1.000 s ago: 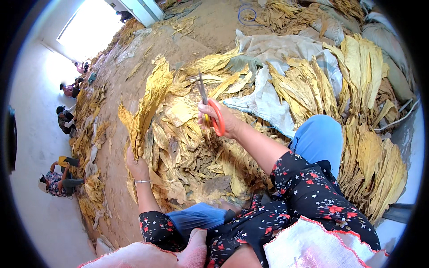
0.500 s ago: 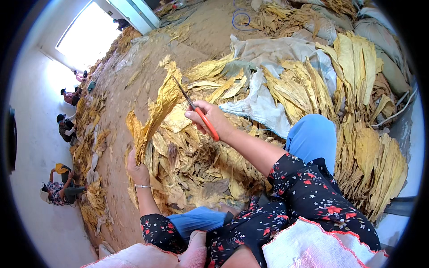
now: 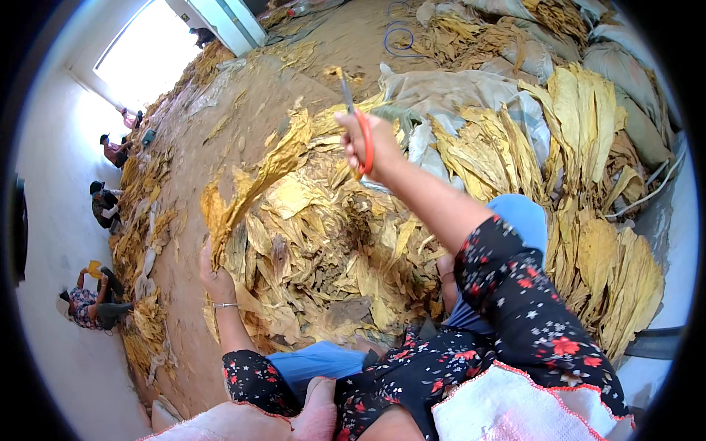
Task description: The person is using scissors to trim the edges and stems of large dried tobacco leaves while sitting on the floor surrounded by bundles of leaves.
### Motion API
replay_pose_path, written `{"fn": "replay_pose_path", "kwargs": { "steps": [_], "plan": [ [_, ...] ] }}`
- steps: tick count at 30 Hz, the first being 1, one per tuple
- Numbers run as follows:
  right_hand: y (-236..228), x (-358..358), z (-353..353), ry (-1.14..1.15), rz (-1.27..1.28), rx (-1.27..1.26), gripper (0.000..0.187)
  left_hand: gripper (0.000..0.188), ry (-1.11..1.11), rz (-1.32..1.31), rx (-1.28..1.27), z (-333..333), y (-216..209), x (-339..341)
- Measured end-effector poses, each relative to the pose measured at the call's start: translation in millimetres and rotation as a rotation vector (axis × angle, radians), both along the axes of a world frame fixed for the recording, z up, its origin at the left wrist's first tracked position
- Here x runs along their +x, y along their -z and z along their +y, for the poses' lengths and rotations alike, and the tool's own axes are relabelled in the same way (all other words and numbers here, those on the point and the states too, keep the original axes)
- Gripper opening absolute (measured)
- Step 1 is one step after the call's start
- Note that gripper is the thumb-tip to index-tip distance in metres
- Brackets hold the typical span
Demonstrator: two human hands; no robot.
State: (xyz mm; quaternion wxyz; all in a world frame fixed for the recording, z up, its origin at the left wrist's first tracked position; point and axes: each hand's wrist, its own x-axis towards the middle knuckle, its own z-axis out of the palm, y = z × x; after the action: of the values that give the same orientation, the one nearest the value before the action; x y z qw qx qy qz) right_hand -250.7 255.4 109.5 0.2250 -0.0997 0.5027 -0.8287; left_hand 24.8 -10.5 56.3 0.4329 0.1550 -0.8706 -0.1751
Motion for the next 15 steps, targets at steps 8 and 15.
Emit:
{"fn": "replay_pose_path", "kwargs": {
  "steps": [8,15],
  "plan": [
    [-6,-33,36,-0.567,0.005,0.384,0.037,0.068,-0.029,0.04,0.047,-11,2,11],
    [14,-5,37,-0.723,0.327,0.29,0.033,0.066,0.011,-0.01,-0.095,-4,-2,-2]
  ]
}}
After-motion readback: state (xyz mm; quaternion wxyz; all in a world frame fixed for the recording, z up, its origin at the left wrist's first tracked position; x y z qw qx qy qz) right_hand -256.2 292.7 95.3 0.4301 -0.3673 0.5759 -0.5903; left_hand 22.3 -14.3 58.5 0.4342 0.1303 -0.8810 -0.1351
